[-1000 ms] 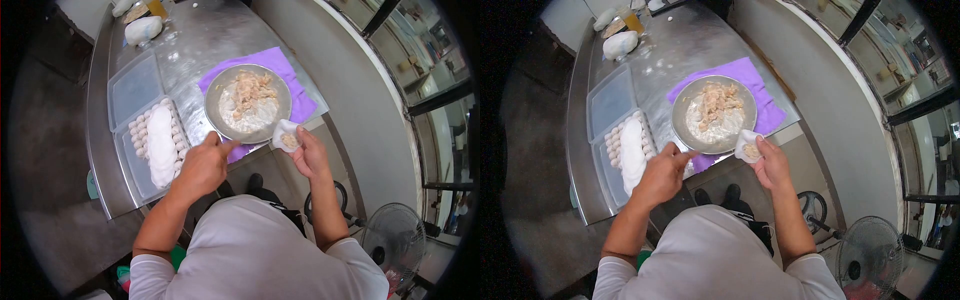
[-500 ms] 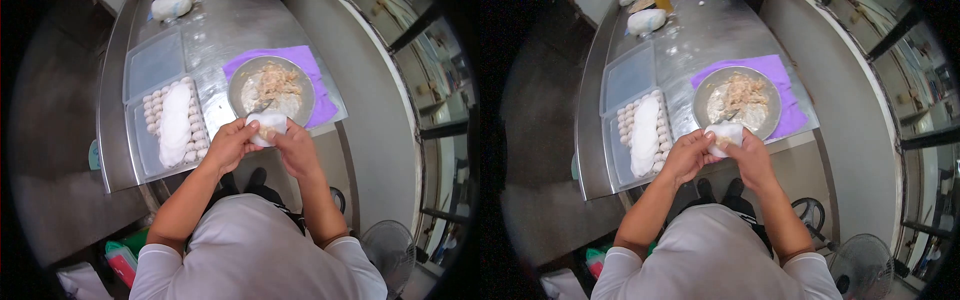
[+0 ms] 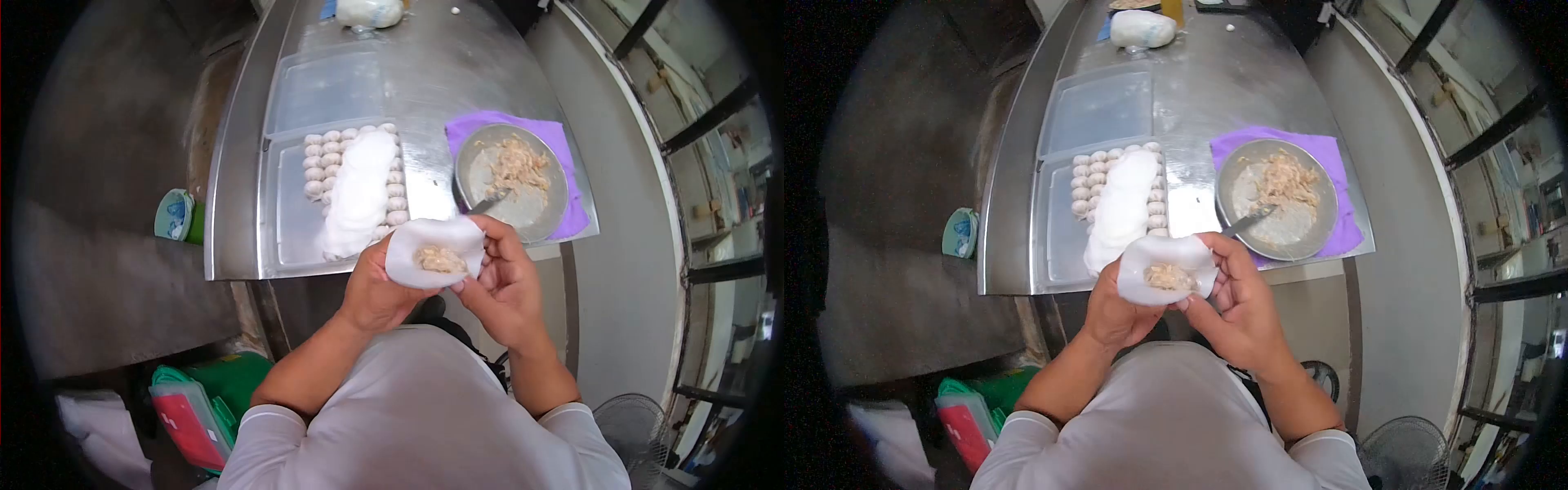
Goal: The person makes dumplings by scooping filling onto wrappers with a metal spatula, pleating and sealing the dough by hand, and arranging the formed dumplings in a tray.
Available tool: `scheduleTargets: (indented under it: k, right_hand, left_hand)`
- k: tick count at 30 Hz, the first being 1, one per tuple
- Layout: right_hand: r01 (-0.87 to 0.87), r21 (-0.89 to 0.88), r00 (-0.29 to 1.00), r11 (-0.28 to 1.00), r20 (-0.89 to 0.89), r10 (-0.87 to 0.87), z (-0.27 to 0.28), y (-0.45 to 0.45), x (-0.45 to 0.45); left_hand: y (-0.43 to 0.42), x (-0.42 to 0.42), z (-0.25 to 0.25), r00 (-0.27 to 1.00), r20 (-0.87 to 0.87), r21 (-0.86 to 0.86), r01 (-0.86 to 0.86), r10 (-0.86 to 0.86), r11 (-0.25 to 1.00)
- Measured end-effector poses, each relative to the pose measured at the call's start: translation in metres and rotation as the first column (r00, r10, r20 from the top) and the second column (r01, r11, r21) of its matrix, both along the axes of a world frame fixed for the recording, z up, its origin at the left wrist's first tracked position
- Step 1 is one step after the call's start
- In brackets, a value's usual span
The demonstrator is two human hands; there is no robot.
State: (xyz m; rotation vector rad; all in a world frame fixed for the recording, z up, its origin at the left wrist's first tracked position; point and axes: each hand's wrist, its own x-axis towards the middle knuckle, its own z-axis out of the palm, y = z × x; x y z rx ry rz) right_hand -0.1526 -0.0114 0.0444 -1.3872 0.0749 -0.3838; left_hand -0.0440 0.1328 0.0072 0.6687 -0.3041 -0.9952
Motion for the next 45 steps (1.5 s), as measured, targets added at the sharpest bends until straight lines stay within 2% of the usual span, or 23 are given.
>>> scheduleTargets:
  k: [1, 3, 5, 7, 8, 10, 13, 18, 20, 21, 25, 27, 29, 31, 33, 34, 35, 37, 39, 40, 42, 44, 45]
  right_hand:
    - [0.031, 0.211, 0.999, 0.977, 0.001, -0.032, 0.005, 0.013, 0.003]
    - [-0.035, 0.165, 0.999, 0.986, 0.036, 0.029, 0.006, 0.025, 0.005]
    - [-0.066, 0.190, 0.997, 0.980, 0.038, 0.060, 0.015, 0.042, 0.008]
    - [-0.067, 0.177, 0.997, 0.982, 0.046, 0.060, 0.017, 0.055, 0.013]
    - [-0.065, 0.172, 0.997, 0.983, 0.057, 0.056, 0.018, 0.061, 0.015]
    - [-0.065, 0.198, 0.997, 0.978, 0.053, 0.056, 0.023, 0.076, 0.019]
    - [-0.080, 0.197, 0.995, 0.977, 0.072, 0.067, 0.021, 0.089, 0.027]
    - [-0.012, 0.163, 0.997, 0.987, 0.080, -0.001, 0.011, 0.108, 0.034]
    - [0.050, -0.122, 0.994, 0.991, 0.102, -0.038, 0.004, 0.110, 0.035]
    - [0.045, -0.125, 0.994, 0.991, 0.100, -0.032, 0.006, 0.114, 0.036]
    - [-0.001, 0.091, 1.000, 0.996, 0.021, -0.001, 0.017, 0.127, 0.044]
    - [-0.071, 0.170, 0.997, 0.983, 0.029, 0.067, 0.017, 0.129, 0.047]
    - [-0.045, -0.104, 0.997, 0.994, 0.055, 0.051, 0.014, 0.127, 0.049]
    - [0.005, -0.085, 0.998, 0.996, 0.056, 0.000, 0.026, 0.139, 0.053]
    - [0.055, -0.064, 0.997, 0.996, 0.054, -0.052, 0.032, 0.143, 0.053]
    - [0.023, -0.197, 0.999, 0.980, 0.038, -0.015, 0.033, 0.139, 0.052]
    - [-0.011, -0.326, 1.000, 0.945, 0.019, 0.018, 0.033, 0.136, 0.051]
    - [-0.013, -0.396, 0.994, 0.918, 0.091, 0.053, 0.029, 0.132, 0.057]
    - [-0.010, -0.464, 0.983, 0.886, 0.159, 0.095, 0.030, 0.135, 0.059]
    - [0.037, -0.394, 0.993, 0.918, 0.117, 0.010, 0.033, 0.142, 0.058]
    - [0.085, -0.324, 0.996, 0.942, 0.064, -0.067, 0.035, 0.145, 0.059]
    - [0.043, -0.556, 0.987, 0.830, 0.152, 0.050, 0.035, 0.138, 0.061]
    - [0.041, -0.557, 0.987, 0.830, 0.151, 0.052, 0.035, 0.138, 0.062]
  left_hand:
    - [0.009, 0.003, 0.000, 1.000, -0.003, -0.014, -0.013, 0.013, 1.000]
    - [0.027, 0.009, 0.006, 0.937, 0.338, 0.068, -0.114, 0.085, 0.991]
    - [0.041, 0.015, 0.016, 0.899, 0.422, 0.091, -0.170, 0.117, 0.981]
    - [0.055, 0.022, 0.012, 0.743, 0.649, 0.018, -0.227, 0.161, 0.974]
    - [0.058, 0.025, 0.013, 0.745, 0.646, 0.012, -0.228, 0.166, 0.974]
    - [0.063, 0.029, 0.017, 0.651, 0.646, -0.214, -0.348, 0.400, 0.913]
    - [0.086, 0.027, 0.030, 0.729, 0.571, -0.098, -0.395, 0.377, 0.913]
    - [0.111, 0.037, 0.016, 0.678, 0.632, -0.141, -0.376, 0.376, 0.916]
    - [0.120, 0.040, 0.015, 0.697, 0.604, -0.138, -0.386, 0.387, 0.912]
    - [0.126, 0.042, 0.017, 0.652, 0.665, -0.123, -0.387, 0.365, 0.914]
    - [0.141, 0.048, 0.030, 0.551, 0.778, -0.103, -0.362, 0.302, 0.926]
    - [0.147, 0.044, 0.034, 0.628, 0.706, -0.087, -0.381, 0.327, 0.920]
    - [0.152, 0.045, 0.033, 0.696, 0.628, -0.067, -0.397, 0.348, 0.915]
    - [0.157, 0.051, 0.031, 0.578, 0.742, -0.130, -0.374, 0.340, 0.918]
    - [0.160, 0.055, 0.034, 0.579, 0.759, -0.106, -0.339, 0.296, 0.935]
    - [0.161, 0.056, 0.035, 0.576, 0.779, -0.082, -0.300, 0.249, 0.950]
    - [0.161, 0.054, 0.035, 0.578, 0.777, -0.081, -0.301, 0.249, 0.950]
    - [0.159, 0.048, 0.035, 0.773, 0.534, -0.094, -0.350, 0.343, 0.932]
    - [0.166, 0.054, 0.034, 0.713, 0.628, -0.077, -0.344, 0.314, 0.936]
    - [0.168, 0.057, 0.034, 0.641, 0.715, -0.062, -0.340, 0.279, 0.939]
    - [0.168, 0.059, 0.035, 0.644, 0.721, -0.059, -0.312, 0.257, 0.948]
    - [0.167, 0.057, 0.036, 0.643, 0.729, -0.057, -0.284, 0.234, 0.957]
    - [0.166, 0.053, 0.037, 0.728, 0.621, -0.071, -0.318, 0.291, 0.946]
